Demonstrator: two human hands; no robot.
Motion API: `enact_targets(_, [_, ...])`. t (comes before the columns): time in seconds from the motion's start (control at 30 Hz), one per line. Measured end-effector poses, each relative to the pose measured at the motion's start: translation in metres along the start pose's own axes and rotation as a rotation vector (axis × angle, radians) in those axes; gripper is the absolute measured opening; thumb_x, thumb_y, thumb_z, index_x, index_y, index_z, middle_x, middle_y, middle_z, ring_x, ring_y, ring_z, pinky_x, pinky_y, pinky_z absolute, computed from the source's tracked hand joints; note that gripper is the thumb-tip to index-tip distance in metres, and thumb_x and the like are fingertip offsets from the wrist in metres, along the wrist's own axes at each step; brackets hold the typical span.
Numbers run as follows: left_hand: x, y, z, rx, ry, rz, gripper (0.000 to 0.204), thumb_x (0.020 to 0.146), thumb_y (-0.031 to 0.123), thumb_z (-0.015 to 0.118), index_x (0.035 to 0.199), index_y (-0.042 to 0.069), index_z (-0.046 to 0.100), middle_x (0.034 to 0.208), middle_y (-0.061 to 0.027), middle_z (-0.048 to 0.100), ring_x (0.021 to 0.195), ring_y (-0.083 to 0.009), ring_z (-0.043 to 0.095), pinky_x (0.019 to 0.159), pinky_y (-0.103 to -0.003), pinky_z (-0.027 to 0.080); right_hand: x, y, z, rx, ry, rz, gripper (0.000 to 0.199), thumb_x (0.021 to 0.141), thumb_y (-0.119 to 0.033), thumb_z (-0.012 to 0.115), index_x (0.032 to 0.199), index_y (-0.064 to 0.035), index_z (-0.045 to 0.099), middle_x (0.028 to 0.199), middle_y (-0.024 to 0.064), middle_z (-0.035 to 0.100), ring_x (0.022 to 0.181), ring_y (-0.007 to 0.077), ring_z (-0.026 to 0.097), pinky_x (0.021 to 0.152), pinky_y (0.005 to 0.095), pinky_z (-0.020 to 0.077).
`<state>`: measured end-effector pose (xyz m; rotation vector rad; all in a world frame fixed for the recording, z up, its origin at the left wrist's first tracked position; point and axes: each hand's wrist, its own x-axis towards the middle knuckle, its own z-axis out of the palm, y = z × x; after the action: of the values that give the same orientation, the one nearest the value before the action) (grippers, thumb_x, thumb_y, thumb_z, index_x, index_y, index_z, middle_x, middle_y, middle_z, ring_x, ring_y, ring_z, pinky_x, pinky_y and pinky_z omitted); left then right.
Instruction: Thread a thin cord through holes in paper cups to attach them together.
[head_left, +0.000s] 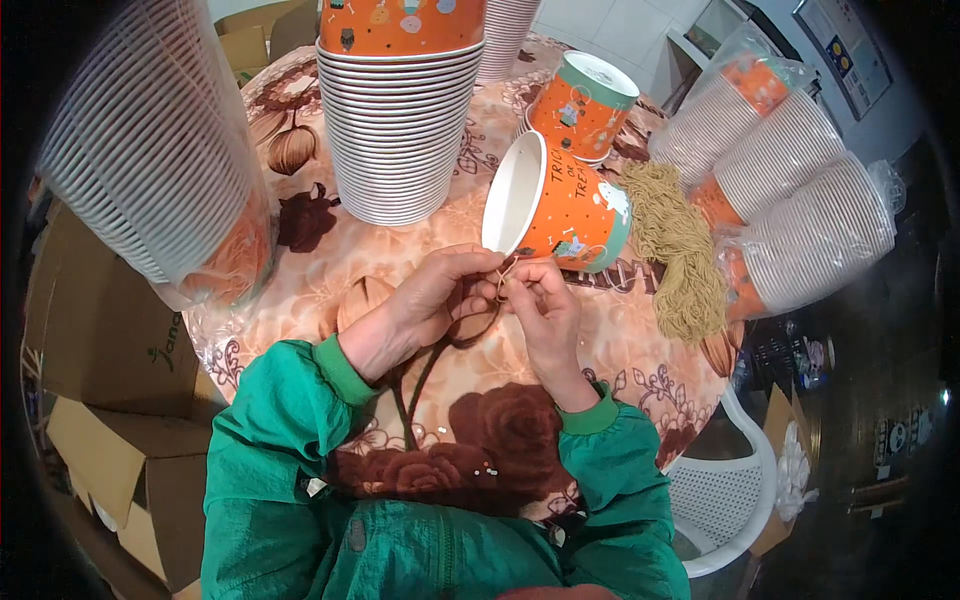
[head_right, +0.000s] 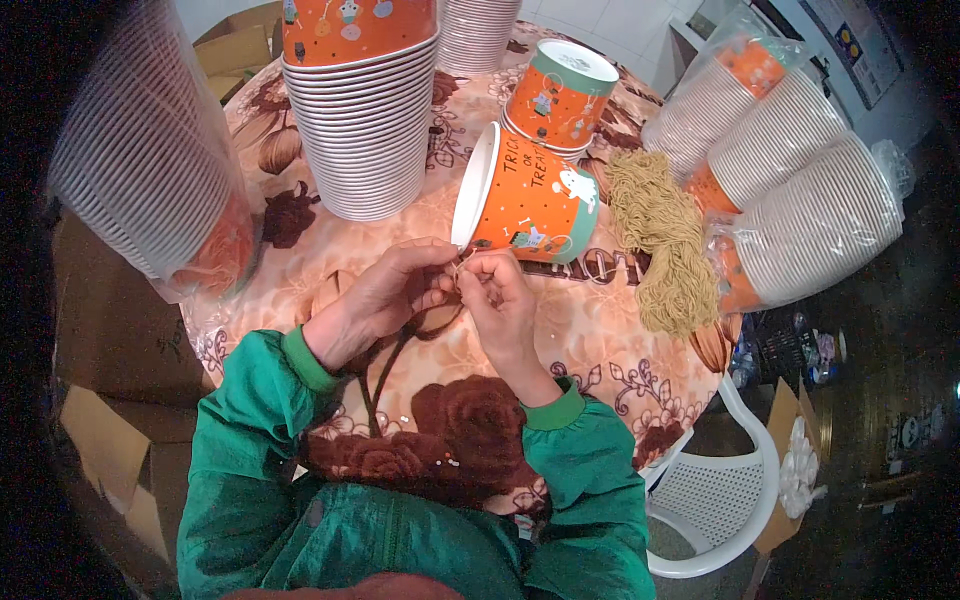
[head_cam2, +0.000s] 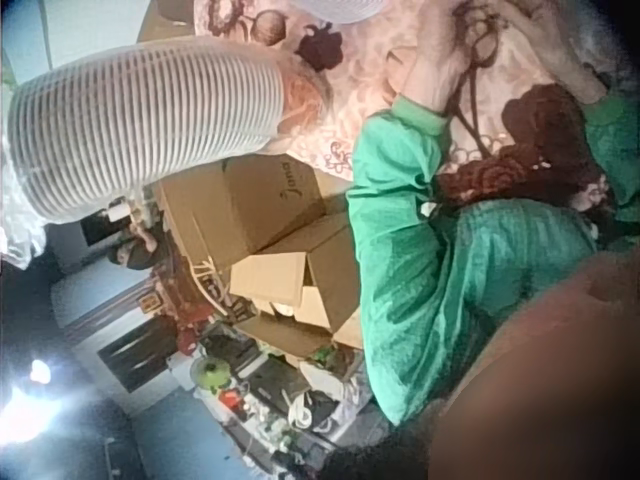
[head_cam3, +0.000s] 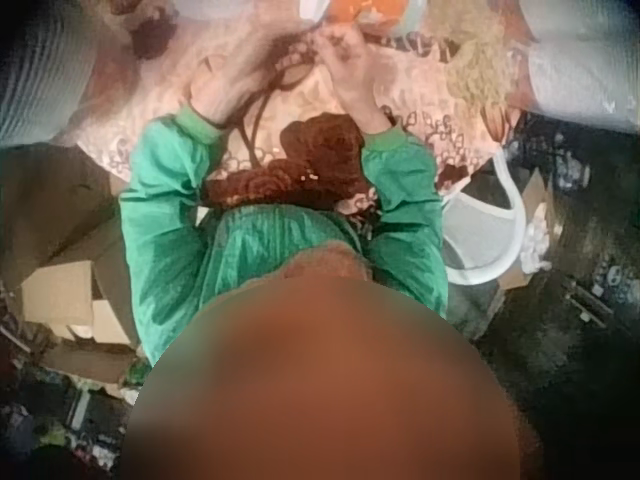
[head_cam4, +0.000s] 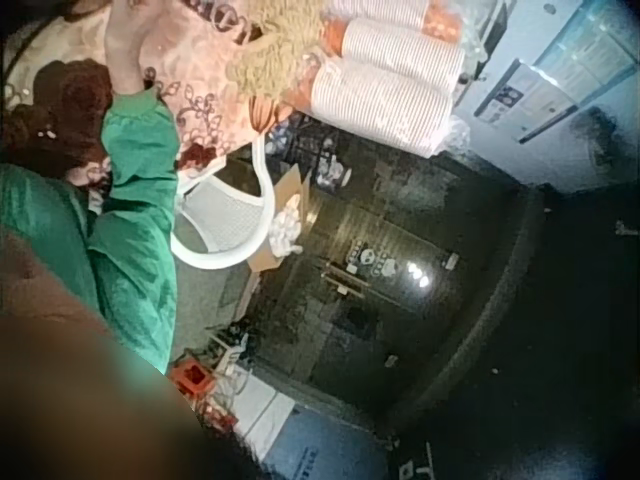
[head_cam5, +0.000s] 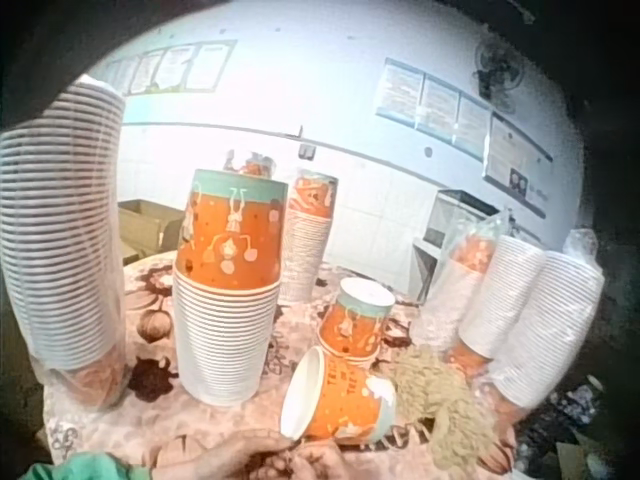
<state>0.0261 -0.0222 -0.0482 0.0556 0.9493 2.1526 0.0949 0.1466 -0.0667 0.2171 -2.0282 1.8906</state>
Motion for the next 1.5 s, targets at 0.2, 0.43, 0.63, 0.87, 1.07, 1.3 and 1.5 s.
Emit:
enact_targets(0.2, [0.004, -0.007, -0.011, 0.065, -0.040, 0.046, 0.007, 0.098, 0.011, 0.065, 0.100, 0.006, 0.069, 0.084, 0.0002, 0.070, 0.067, -0.0062, 0.065, 0.061, -0.019, 0.055, -0.002, -0.015, 0.005, 0.007, -0.087, -0.099, 0.004, 0.096, 0.004, 0.063, 0.097, 0.0004, 0.061, 0.106, 0.0051, 0.056, 0.088, 0.0083, 0.061, 0.075, 0.0208, 0.0499])
enact_targets(0.43, [0.001, -0.003, -0.005, 0.221, -0.051, 0.150, 0.003, 0.099, 0.011, 0.065, 0.099, 0.008, 0.066, 0.088, 0.0008, 0.068, 0.073, -0.0066, 0.062, 0.070, -0.021, 0.053, -0.002, -0.014, 0.001, -0.056, -0.133, -0.129, 0.005, 0.094, 0.004, 0.065, 0.095, 0.0001, 0.062, 0.105, 0.0043, 0.057, 0.087, 0.0088, 0.058, 0.075, 0.0210, 0.0471])
enact_targets(0.63, [0.001, -0.001, 0.000, 0.354, -0.090, 0.331, 0.002, 0.099, 0.007, 0.065, 0.100, 0.006, 0.063, 0.095, 0.0009, 0.066, 0.084, -0.0059, 0.061, 0.077, -0.021, 0.051, -0.001, -0.015, -0.001, -0.075, -0.035, -0.100, 0.006, 0.094, -0.001, 0.068, 0.095, -0.0029, 0.063, 0.102, -0.0001, 0.057, 0.080, 0.0025, 0.051, 0.068, 0.0184, 0.0408])
enact_targets(0.87, [0.010, -0.008, -0.008, 0.558, -0.023, 0.439, 0.008, 0.096, 0.000, 0.066, 0.101, 0.005, 0.063, 0.092, 0.0036, 0.064, 0.081, -0.0029, 0.058, 0.072, -0.019, 0.048, 0.008, -0.003, 0.007, -0.147, 0.133, -0.086, 0.007, 0.094, -0.001, 0.071, 0.098, -0.0004, 0.065, 0.097, 0.0021, 0.062, 0.076, 0.0049, 0.059, 0.065, 0.0196, 0.0485])
enact_targets(1.07, [0.001, -0.011, 0.007, 1.008, 0.175, 0.798, 0.011, 0.089, 0.008, 0.072, 0.090, 0.001, 0.063, 0.084, -0.0070, 0.063, 0.067, -0.0161, 0.063, 0.061, -0.031, 0.051, 0.012, -0.007, 0.014, -0.340, 0.187, -0.207, 0.007, 0.093, 0.001, 0.070, 0.098, 0.0000, 0.066, 0.091, 0.0087, 0.065, 0.071, 0.0145, 0.066, 0.062, 0.0265, 0.0531])
enact_targets(1.3, [-0.012, -0.010, 0.009, 1.304, 0.267, 0.987, 0.012, 0.086, 0.008, 0.071, 0.091, 0.004, 0.061, 0.086, -0.0121, 0.059, 0.076, -0.0328, 0.063, 0.063, -0.041, 0.051, 0.013, -0.007, 0.020, -0.395, 0.187, -0.217, 0.005, 0.097, 0.003, 0.066, 0.102, 0.0025, 0.067, 0.093, -0.0002, 0.061, 0.076, 0.0034, 0.058, 0.065, 0.0182, 0.0489])
enact_targets(1.5, [-0.018, -0.003, 0.019, 1.558, 0.171, 1.225, 0.014, 0.084, 0.004, 0.069, 0.095, 0.002, 0.059, 0.092, -0.0138, 0.055, 0.084, -0.0347, 0.060, 0.066, -0.043, 0.050, 0.017, -0.017, 0.018, -0.581, 0.241, -0.420, 0.012, 0.089, 0.003, 0.071, 0.100, -0.0014, 0.069, 0.088, 0.0107, 0.063, 0.071, 0.0254, 0.067, 0.064, 0.0354, 0.0543])
